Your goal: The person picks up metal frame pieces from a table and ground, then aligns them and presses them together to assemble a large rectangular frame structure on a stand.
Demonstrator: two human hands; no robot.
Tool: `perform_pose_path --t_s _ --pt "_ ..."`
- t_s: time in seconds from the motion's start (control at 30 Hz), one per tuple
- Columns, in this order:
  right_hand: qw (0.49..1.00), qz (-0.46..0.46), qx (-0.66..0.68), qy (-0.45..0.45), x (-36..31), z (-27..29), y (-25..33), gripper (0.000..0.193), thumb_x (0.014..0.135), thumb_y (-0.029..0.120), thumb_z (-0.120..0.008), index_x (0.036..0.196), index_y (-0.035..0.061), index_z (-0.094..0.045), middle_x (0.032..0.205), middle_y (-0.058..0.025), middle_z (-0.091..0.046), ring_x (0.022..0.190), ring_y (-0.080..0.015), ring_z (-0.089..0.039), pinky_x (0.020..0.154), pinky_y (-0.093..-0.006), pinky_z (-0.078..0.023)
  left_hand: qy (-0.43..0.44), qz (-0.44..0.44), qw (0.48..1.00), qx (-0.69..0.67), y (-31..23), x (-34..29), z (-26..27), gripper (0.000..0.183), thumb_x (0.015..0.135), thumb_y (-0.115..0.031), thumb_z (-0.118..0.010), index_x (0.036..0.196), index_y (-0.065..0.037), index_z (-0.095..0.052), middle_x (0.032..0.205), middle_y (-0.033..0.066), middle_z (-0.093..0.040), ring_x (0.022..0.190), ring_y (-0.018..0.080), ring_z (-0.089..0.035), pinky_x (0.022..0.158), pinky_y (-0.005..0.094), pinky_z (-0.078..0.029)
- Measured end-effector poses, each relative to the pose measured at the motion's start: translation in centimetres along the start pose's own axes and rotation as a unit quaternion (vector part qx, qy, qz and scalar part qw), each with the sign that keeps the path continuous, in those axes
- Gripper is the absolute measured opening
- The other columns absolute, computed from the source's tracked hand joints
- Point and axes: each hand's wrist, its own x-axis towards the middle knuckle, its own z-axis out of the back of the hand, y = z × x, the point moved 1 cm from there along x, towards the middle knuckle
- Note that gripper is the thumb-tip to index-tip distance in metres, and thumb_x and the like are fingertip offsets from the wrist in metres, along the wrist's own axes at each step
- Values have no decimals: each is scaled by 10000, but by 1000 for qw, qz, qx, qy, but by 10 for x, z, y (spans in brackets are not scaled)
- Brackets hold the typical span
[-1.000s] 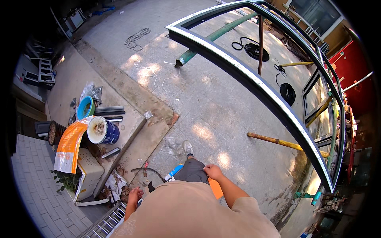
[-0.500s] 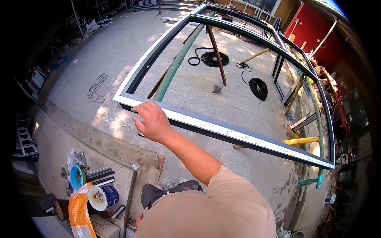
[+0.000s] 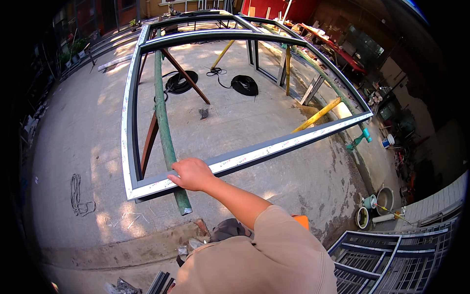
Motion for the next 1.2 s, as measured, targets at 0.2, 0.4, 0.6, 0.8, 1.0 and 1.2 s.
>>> perform_pose_path --t_s 0.2,0.4,0.6,0.8,1.0,1.2 --pt "997 -57 -44 -34 3 2 14 376 954 442 -678 1007 77 -755 949 -150 -745 952 -369 -710 845 -499 -555 -151 -124 974 -113 -226 52 97 524 1057 -428 -549 1498 -145 -543 1310 95 -699 1186 257 -673 892 355 -533" --pt "996 -73 -49 -24 8 1 16 363 941 424 -702 994 71 -765 916 -134 -753 909 -359 -719 823 -483 -558 -44 -172 983 -41 -284 53 -6 460 1083 -346 -543 1473 -102 -552 1256 103 -706 1074 200 -691 850 343 -540" --pt "996 -49 -35 -70 8 -5 12 312 919 369 -746 1000 69 -773 905 -125 -754 860 -340 -726 791 -467 -562 97 -49 985 136 -210 26 -52 419 1085 -298 -580 1445 -83 -576 1179 102 -752 1014 236 -727 856 379 -579" --pt "996 -74 -44 -39 11 2 18 333 925 388 -739 989 63 -775 895 -124 -751 850 -339 -723 782 -472 -566 -17 -121 808 576 -188 -6 16 277 1068 -309 -586 1218 -104 -696 1131 134 -770 996 310 -748 843 416 -598" --pt "985 -166 -10 -55 22 -4 24 327 944 369 -717 1000 52 -777 931 -144 -769 862 -355 -737 760 -463 -567 -41 25 989 142 -211 27 50 316 1082 -285 -549 1273 -56 -652 1097 149 -755 946 302 -741 792 423 -590" --pt "973 -226 4 -53 69 -28 72 331 970 368 -698 1060 58 -773 950 -156 -771 892 -353 -744 781 -459 -573 31 -21 989 144 -295 81 30 396 1092 -274 -542 1397 -27 -598 1141 139 -753 964 253 -738 797 384 -568"
